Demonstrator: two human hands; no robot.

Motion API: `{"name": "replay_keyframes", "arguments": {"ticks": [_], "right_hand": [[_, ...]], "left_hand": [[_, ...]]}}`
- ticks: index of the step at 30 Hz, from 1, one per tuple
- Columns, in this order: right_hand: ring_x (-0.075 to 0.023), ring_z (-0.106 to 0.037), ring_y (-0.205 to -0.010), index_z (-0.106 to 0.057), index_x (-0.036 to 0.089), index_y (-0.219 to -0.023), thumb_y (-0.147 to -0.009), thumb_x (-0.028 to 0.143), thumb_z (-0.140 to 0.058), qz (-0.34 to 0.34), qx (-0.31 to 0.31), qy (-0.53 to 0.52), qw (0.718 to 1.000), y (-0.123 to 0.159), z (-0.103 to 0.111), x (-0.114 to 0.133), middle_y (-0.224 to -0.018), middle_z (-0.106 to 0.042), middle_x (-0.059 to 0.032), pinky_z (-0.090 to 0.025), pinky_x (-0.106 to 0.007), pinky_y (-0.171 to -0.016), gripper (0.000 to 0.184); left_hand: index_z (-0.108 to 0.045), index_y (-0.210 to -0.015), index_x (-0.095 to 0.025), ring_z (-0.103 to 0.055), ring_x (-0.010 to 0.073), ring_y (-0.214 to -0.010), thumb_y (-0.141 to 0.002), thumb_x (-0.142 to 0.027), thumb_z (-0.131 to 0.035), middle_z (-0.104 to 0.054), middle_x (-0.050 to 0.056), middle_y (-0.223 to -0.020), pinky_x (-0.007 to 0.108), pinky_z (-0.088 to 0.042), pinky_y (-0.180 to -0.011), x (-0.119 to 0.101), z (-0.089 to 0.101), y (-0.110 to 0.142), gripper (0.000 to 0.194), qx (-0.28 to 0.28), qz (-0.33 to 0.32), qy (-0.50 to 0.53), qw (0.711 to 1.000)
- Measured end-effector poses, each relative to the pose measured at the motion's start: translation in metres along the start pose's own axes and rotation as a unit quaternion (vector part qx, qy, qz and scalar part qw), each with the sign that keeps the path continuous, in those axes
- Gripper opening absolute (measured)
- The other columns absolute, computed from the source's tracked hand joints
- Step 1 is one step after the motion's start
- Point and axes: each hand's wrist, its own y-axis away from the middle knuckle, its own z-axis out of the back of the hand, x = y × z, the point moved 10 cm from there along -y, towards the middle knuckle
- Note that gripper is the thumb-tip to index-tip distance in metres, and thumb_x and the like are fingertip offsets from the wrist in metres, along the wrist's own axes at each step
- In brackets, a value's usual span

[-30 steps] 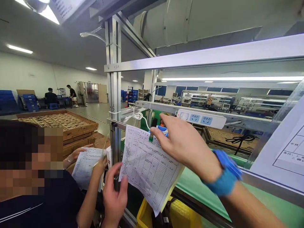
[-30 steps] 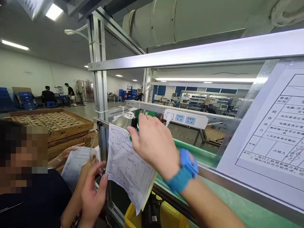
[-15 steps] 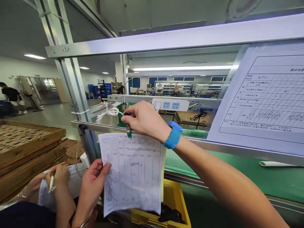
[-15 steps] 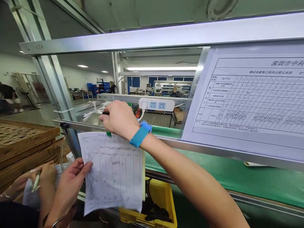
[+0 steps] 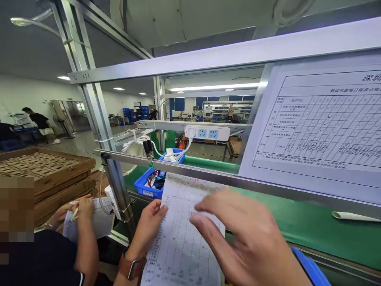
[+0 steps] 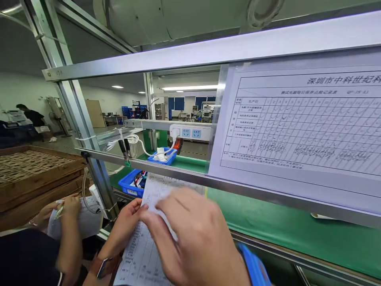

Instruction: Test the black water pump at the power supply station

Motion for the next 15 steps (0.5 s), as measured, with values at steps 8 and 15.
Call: {"name": "replay_keyframes", "arguments": {"ticks": [8,15], "right_hand": [[-0.038,-0.07,-0.103,-0.066,0.008,-0.124,-0.089,0.078,-0.031,-0.492,0.068,0.112,0.861,0.196,-0.029,-0.174,-0.113,-0.074,-0.0201,-0.058,-0.05,-0.081,0.085],[-0.0341,-0.069,-0.085,-0.061,0.01,-0.135,-0.08,0.063,-0.044,-0.516,0.043,0.1,0.85,0.178,-0.014,-0.211,-0.1,-0.075,-0.0153,-0.049,-0.043,-0.068,0.078]], "left_hand": [[-0.065,-0.083,-0.014,-0.064,0.0136,-0.065,-0.048,-0.065,-0.094,-0.072,0.003,-0.076,0.025,-0.05,-0.064,-0.009,-0.07,-0.021,0.068,-0.014,-0.03,0.018,0.999],[-0.064,-0.085,-0.014,-0.063,0.0154,-0.066,-0.043,-0.066,-0.095,-0.071,0.004,-0.073,0.027,-0.049,-0.065,-0.003,-0.107,-0.03,0.073,-0.005,-0.044,0.066,0.997]]}}
